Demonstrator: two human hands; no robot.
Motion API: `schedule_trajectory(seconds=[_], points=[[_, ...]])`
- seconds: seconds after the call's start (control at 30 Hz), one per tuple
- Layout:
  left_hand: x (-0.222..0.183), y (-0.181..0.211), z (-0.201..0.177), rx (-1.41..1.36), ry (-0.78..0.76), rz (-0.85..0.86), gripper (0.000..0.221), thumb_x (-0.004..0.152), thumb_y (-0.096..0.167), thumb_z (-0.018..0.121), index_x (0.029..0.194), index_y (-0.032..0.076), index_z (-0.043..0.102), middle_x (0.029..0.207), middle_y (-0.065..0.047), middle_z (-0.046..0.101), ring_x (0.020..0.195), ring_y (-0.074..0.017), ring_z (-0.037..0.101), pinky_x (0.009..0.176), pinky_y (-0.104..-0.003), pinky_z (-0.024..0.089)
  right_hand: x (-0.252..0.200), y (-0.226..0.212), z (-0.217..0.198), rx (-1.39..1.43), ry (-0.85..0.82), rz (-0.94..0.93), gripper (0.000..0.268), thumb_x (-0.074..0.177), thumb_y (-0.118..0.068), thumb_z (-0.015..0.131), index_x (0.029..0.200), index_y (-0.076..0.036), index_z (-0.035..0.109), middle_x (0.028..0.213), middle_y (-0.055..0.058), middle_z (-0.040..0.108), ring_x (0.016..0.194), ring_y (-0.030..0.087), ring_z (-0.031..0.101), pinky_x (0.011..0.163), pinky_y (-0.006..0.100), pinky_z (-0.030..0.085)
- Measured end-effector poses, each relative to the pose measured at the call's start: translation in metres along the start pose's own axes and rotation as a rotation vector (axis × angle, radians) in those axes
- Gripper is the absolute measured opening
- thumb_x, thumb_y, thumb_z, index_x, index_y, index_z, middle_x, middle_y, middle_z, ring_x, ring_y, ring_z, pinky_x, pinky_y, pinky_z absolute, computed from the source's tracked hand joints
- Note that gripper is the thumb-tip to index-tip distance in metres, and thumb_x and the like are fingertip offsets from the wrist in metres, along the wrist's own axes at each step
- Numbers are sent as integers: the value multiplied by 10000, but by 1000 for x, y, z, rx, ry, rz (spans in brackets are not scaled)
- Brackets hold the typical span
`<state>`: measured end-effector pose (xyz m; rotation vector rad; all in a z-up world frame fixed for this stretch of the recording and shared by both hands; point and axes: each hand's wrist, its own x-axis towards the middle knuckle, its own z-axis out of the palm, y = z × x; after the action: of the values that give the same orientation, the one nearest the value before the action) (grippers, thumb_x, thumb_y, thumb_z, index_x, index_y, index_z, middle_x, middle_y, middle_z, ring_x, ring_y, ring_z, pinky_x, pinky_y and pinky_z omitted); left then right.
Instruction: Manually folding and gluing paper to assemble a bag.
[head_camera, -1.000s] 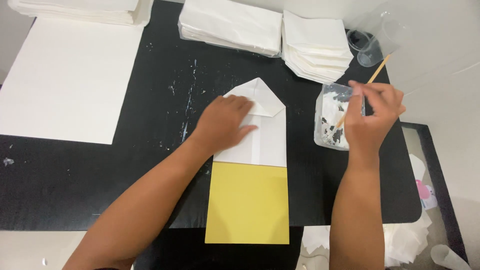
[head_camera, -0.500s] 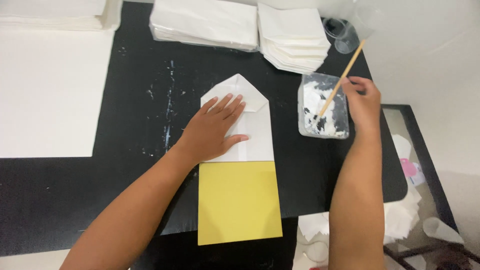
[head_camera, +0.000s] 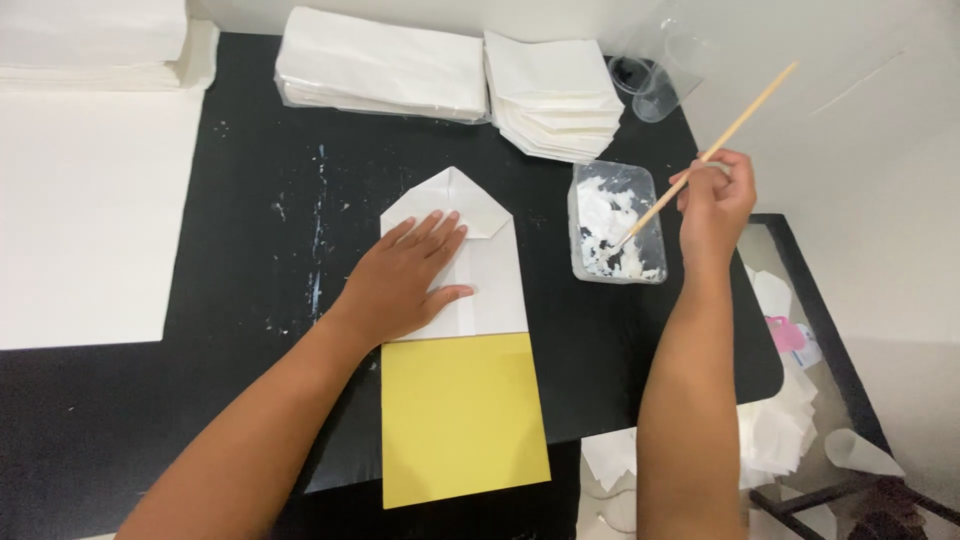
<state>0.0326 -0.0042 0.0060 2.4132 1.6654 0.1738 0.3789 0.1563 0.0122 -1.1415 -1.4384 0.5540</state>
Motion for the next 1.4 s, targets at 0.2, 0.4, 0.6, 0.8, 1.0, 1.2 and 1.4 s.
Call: schedule_trajectory(seconds=[0.2, 0.4, 0.6, 0.8, 1.0, 1.2, 1.4], points=[[-1, 4, -2, -12, -3, -5, 734, 1007, 622, 404, 1572, 153, 370, 1617, -115, 378, 1527, -248, 297, 1260, -465, 126, -7, -15, -7, 57, -7, -347, 222, 1076, -3, 432, 1281, -79, 393, 868, 162, 647, 599, 150, 587, 594, 213, 490], [0, 10, -6, -31, -18, 5, 719, 1008, 620, 395, 1564, 163, 387, 1608, -107, 391, 1529, -233, 290, 1260, -475, 100, -6, -14, -6, -18, -98, -427, 189, 1140, -95, 388, 1316, -28, 393, 895, 177, 665, 636, 157, 599, 590, 217, 487], [-1, 12, -9, -41, 8, -21, 703, 1002, 616, 424, 1544, 168, 426, 1584, -100, 433, 1527, -225, 302, 1258, -489, 82, -6, -13, -3, -11, -150, -381, 209, 1123, -106, 328, 1320, -46, 369, 881, 163, 654, 643, 150, 583, 587, 230, 478], [0, 13, -8, -77, 5, -43, 696, 993, 608, 446, 1544, 182, 426, 1583, -92, 429, 1527, -218, 303, 1254, -507, 73, -6, -18, -12, -33, -108, -391, 274, 1063, 11, 453, 1322, -56, 394, 877, 144, 641, 619, 146, 566, 617, 234, 487], [1, 10, -7, -57, 1, -35, 691, 1003, 576, 462, 1550, 157, 419, 1581, -112, 433, 1511, -234, 334, 1240, -485, 187, -10, -23, -4, -50, -138, -362, 294, 1006, 46, 456, 1290, -29, 437, 829, 156, 627, 610, 175, 577, 632, 264, 501], [-1, 10, -7, -56, 19, -22, 670, 1002, 544, 491, 1544, 155, 428, 1572, -118, 449, 1498, -251, 357, 1232, -478, 223, -4, -14, -11, -10, -15, -407, 276, 979, 27, 444, 1247, -41, 454, 814, 160, 618, 594, 189, 599, 624, 267, 524], [-2, 14, -10, -50, 15, -32, 664, 999, 539, 501, 1537, 154, 443, 1571, -109, 455, 1501, -241, 353, 1237, -470, 225, -5, -7, -6, 6, 2, -398, 281, 938, 70, 446, 1203, -24, 461, 799, 164, 618, 596, 190, 610, 623, 275, 525]])
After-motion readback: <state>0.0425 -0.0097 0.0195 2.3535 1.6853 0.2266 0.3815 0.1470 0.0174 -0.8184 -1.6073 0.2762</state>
